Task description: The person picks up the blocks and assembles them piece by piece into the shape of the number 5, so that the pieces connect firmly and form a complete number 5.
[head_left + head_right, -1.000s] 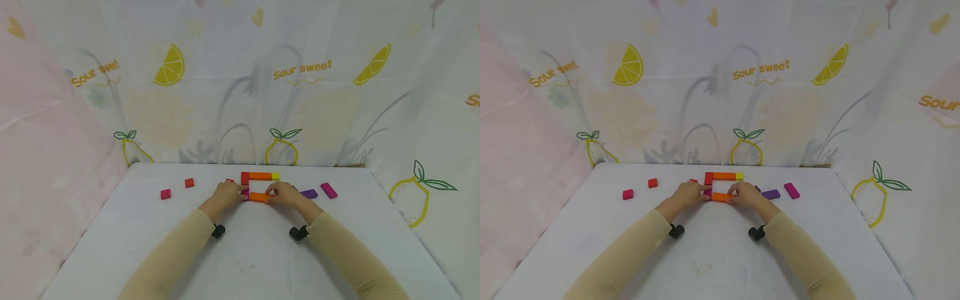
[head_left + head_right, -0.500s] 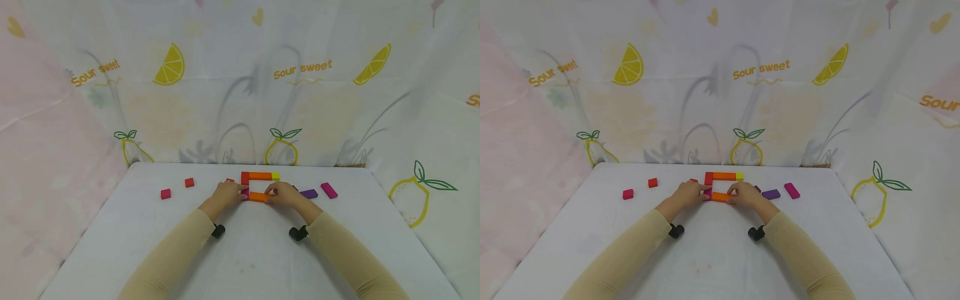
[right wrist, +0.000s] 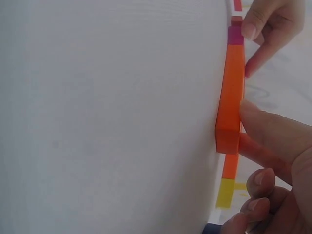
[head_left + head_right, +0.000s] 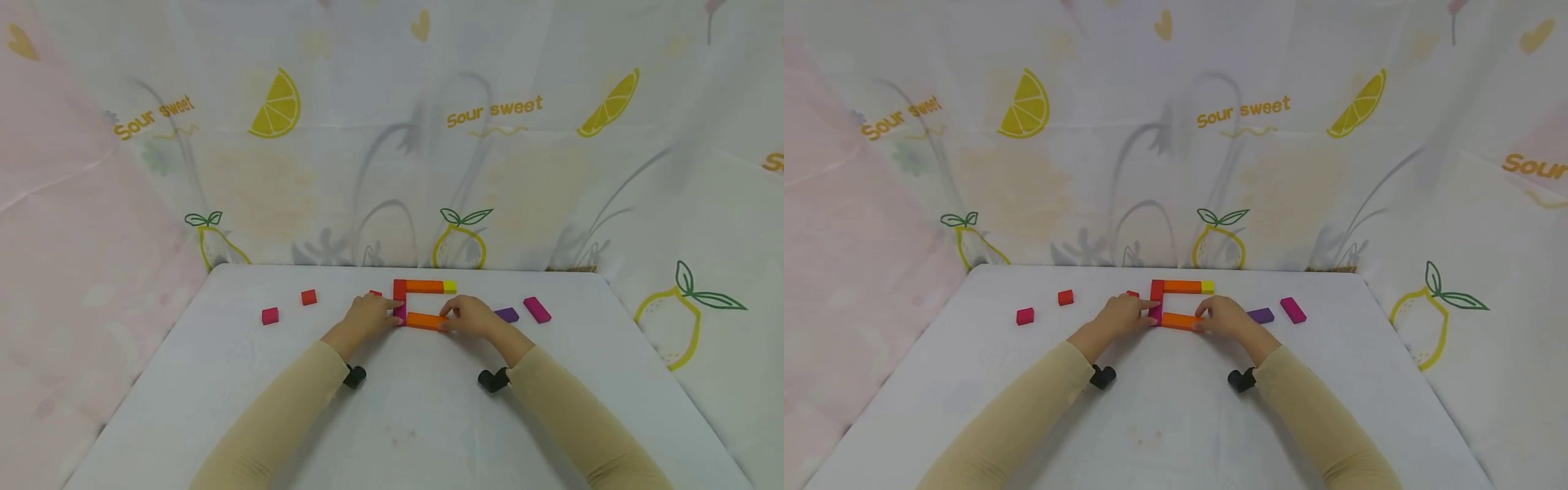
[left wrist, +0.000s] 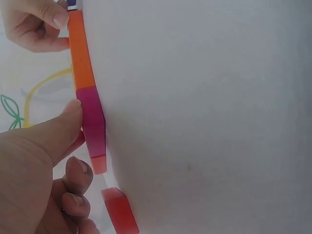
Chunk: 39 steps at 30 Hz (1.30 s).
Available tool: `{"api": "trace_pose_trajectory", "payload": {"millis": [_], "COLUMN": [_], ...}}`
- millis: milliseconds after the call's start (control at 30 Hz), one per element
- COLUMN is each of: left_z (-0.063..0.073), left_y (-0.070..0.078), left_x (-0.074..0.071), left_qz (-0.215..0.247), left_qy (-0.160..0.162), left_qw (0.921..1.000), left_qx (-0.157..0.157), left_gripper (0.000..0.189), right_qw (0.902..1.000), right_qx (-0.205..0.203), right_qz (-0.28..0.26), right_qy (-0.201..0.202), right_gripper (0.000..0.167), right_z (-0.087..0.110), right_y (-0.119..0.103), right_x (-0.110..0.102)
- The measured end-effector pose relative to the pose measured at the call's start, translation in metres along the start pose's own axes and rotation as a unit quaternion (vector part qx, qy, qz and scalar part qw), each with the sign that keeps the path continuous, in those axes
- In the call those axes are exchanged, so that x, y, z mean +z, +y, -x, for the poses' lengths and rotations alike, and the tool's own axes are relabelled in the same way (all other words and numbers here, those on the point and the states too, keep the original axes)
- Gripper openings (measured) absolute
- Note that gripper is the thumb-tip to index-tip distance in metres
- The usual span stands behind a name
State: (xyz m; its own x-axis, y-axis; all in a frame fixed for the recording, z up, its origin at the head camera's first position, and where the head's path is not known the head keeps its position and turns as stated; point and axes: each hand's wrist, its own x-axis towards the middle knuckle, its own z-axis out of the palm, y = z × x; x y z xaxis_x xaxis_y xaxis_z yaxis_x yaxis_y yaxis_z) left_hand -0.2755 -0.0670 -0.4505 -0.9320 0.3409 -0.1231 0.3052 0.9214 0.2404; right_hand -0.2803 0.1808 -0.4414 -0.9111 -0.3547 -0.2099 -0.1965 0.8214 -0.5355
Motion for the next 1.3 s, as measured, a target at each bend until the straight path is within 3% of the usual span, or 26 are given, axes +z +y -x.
{"api": "trace_pose_trajectory", "payload": {"millis": [367, 800, 1300], "left_z": [0.0009, 0.0035, 0.0044], "left_y": [0.001, 0.0026, 0.0032], "left_x": [-0.001, -0.0021, -0.0023], "left_qz": [0.008, 0.005, 0.015], "left_qy": [-0.006, 0.004, 0.001], "left_qw": [1.0, 1.0, 0.9999], "left_qx": [-0.002, -0.001, -0.009], "left_gripper": [0.05, 0.049, 0.048], "right_qw": [0.9997, 1.0, 0.9997], "right_qx": [-0.022, -0.004, -0.02], "right_qz": [-0.001, 0.0, 0.0], "right_qy": [0.01, 0.003, 0.011], "right_gripper": [0.023, 0.026, 0.023], "right_z": [0.0024, 0.0016, 0.0044], "right_y": [0.0011, 0.0046, 0.0037], "right_x": [-0.0002, -0.0026, -0.0013]}}
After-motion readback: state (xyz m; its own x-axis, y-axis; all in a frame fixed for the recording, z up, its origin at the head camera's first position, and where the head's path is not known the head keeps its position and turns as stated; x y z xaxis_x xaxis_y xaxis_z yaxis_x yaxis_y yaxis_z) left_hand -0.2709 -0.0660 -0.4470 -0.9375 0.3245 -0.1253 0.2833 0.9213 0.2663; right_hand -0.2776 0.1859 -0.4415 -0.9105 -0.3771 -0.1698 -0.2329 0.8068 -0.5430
